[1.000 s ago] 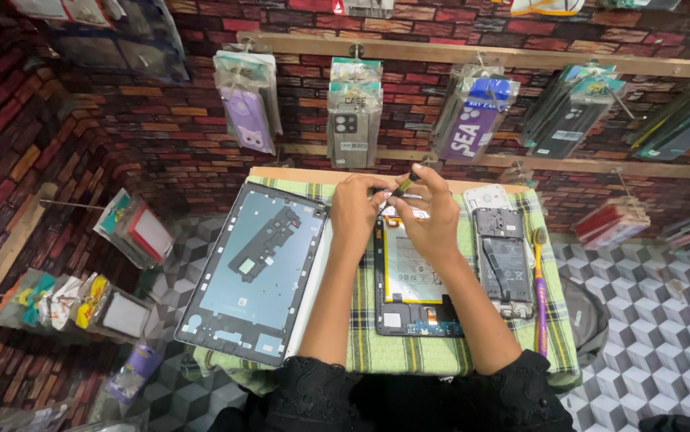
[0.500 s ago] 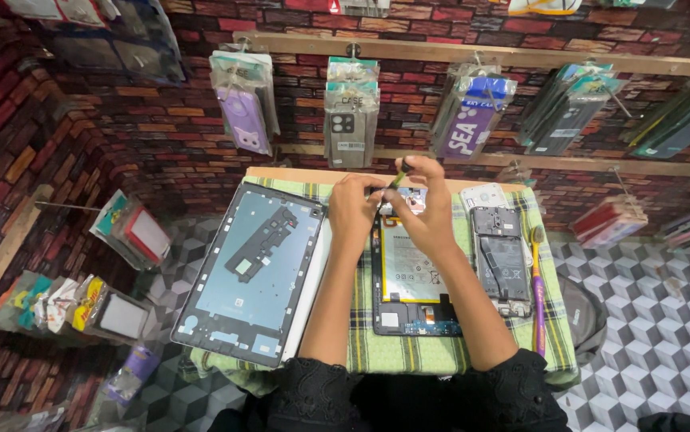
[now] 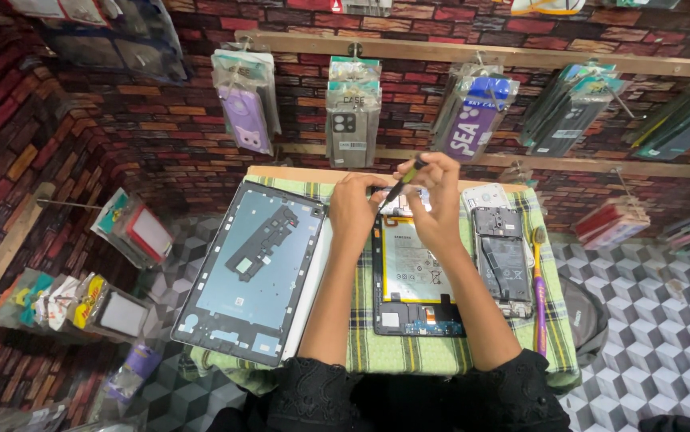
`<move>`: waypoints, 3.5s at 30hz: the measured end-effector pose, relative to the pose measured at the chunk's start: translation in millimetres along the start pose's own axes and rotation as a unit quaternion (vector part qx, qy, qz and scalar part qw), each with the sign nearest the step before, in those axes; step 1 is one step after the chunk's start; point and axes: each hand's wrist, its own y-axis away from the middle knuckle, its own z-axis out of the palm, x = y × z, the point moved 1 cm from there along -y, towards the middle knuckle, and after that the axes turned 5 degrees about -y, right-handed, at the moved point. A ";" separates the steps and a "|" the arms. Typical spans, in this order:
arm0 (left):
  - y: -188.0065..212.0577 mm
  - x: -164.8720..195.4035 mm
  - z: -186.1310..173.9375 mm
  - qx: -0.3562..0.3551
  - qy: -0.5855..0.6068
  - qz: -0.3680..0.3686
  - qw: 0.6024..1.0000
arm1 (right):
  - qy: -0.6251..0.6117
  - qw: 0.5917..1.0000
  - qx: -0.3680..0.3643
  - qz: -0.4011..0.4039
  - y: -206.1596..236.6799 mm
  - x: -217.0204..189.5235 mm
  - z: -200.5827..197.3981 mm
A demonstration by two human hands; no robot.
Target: The person uses a screwdriver to remove screws from the internal frame of a disassembled tablet. They then lift and remove a small circuit board component from the device and place it on the table.
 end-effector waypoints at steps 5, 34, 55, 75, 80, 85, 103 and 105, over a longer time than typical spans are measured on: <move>-0.1 0.5 -0.7 -0.003 -0.005 0.003 1.000 | 0.118 0.991 0.013 -0.056 0.5 -2.3 2.2; 1.4 2.9 0.8 -0.013 -0.029 -0.009 0.999 | 0.142 0.989 0.005 -0.045 1.2 -6.7 0.5; -3.1 -7.7 6.3 0.009 0.007 0.040 0.999 | 0.199 0.976 0.001 -0.088 4.8 -2.7 -2.8; -3.1 -6.7 3.1 0.012 0.020 0.038 0.999 | 0.142 0.988 -0.023 -0.051 4.5 -5.1 7.6; -1.8 -4.9 1.4 0.017 0.014 0.046 0.999 | 0.005 0.998 -0.044 -0.049 6.3 -2.6 6.2; -2.0 -4.0 1.4 0.003 0.010 0.030 0.999 | 0.191 0.977 -0.008 -0.099 5.9 -2.6 7.0; -4.5 -7.4 -2.5 0.004 0.077 0.013 0.997 | 0.090 0.993 0.006 -0.078 8.5 6.1 0.9; -4.9 -6.5 -4.6 0.013 0.076 0.038 0.996 | 0.049 0.997 0.029 -0.059 8.5 7.3 -3.9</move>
